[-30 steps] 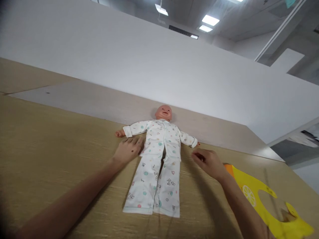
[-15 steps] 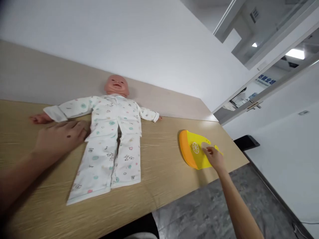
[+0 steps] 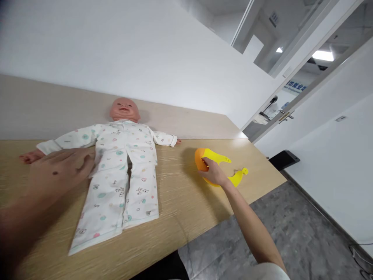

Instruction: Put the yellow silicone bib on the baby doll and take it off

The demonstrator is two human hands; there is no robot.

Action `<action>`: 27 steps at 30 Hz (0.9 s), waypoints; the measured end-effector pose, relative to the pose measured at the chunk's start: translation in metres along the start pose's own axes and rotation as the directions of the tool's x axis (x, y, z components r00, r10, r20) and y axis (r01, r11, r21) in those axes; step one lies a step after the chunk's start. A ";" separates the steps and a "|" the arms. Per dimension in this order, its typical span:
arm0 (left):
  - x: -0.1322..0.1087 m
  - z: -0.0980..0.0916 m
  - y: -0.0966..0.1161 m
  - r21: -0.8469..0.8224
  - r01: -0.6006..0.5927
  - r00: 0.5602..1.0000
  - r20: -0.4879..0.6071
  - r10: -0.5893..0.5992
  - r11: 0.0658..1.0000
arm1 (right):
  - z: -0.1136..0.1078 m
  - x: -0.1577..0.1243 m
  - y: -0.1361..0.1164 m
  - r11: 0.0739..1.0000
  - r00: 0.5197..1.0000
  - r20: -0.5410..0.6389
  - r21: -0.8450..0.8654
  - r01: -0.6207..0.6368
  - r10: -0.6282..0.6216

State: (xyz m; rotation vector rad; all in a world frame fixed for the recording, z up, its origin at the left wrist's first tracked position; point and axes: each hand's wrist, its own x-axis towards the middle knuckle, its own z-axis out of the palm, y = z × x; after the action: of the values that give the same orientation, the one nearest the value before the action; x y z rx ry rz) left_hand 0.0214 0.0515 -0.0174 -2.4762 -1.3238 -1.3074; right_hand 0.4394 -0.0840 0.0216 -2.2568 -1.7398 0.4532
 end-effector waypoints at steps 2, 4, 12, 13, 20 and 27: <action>0.012 0.001 0.022 -0.023 -0.198 0.980 -0.010 0.198 0.980 | -0.018 0.000 -0.023 0.994 0.991 0.086 0.026 0.102 -0.104; 0.026 0.002 0.052 -0.145 -0.325 0.946 -0.035 0.323 0.935 | -0.036 0.000 -0.047 0.971 0.954 0.196 0.120 0.206 -0.227; 0.081 -0.008 0.143 -0.538 -0.024 0.641 0.639 0.426 0.842 | -0.072 -0.005 -0.101 0.658 0.530 0.390 0.430 0.619 -0.753; 0.084 -0.010 0.143 -0.531 0.057 0.587 0.703 0.402 0.845 | -0.074 -0.004 -0.102 0.649 0.532 0.372 0.424 0.632 -0.761; 0.078 -0.012 0.116 -0.520 0.411 0.565 0.790 0.239 0.749 | -0.069 0.014 -0.092 0.777 0.760 0.248 0.406 0.481 -0.600; 0.063 0.017 0.103 -0.505 0.459 0.718 0.695 0.029 0.731 | -0.052 0.038 -0.096 0.899 0.919 0.153 0.315 0.303 -0.363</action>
State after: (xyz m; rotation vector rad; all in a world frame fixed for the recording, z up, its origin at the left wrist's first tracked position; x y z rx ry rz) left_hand 0.1219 0.0350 0.0491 -3.6541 -1.5224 -1.0621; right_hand 0.3832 -0.0239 0.1028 -1.7169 -1.9679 0.8276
